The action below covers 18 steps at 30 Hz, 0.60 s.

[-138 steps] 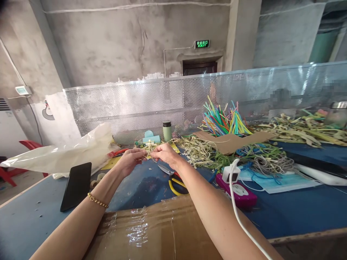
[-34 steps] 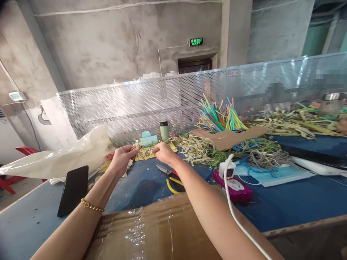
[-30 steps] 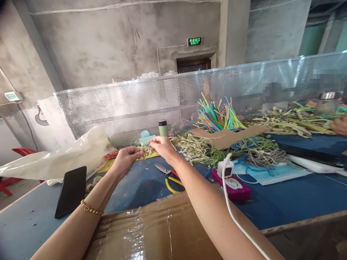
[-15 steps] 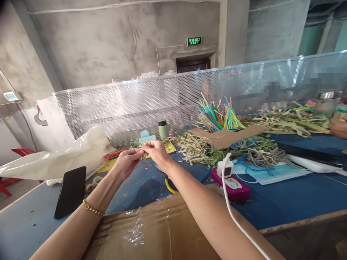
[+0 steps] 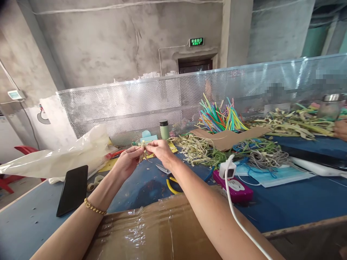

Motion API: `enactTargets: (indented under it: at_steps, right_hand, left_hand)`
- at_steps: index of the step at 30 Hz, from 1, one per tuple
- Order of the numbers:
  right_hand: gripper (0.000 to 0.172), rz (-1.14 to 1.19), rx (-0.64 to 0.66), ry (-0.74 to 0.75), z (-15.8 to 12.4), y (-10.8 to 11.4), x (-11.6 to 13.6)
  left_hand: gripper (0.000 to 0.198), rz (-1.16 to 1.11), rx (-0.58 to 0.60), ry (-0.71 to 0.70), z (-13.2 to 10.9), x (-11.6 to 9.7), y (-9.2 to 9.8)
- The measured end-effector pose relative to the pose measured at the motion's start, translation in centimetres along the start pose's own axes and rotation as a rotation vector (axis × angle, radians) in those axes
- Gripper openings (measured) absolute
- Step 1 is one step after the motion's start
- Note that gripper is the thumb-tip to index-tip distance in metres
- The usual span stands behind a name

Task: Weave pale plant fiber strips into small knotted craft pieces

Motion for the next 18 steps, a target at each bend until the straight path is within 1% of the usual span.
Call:
enactTargets:
  at_steps: [3, 6, 10, 14, 18]
  right_hand:
    - [0.020, 0.015, 0.012, -0.010, -0.1, -0.2, 0.0]
    - [0.019, 0.025, 0.001, -0.008, -0.4, -0.4, 0.3]
    - [0.018, 0.063, -0.049, -0.010, -0.7, -0.9, 0.4]
    - [0.017, 0.128, -0.108, -0.026, -0.8, -1.4, 0.1]
    - [0.016, 0.146, -0.139, -0.014, -0.9, -1.8, -0.1]
  left_hand:
    - [0.022, -0.045, -0.013, 0.013, -0.1, -0.1, -0.1]
    - [0.022, -0.053, -0.026, 0.024, 0.1, 0.2, 0.1]
    - [0.021, -0.072, -0.028, 0.033, 0.5, 0.5, 0.3]
    - [0.016, -0.122, -0.044, 0.016, 0.4, 0.7, 0.2]
    - [0.014, -0.133, -0.061, -0.007, 0.3, 0.6, 0.0]
Point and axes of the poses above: each hand's wrist, its own z-axis towards the middle knuckle, its own y-axis out of the back of the hand, x = y × z, the point moved 4 cm from there along z, towards the middle knuckle, and after that the axes turned 7 degrees about -x, right-handed, at the moved point
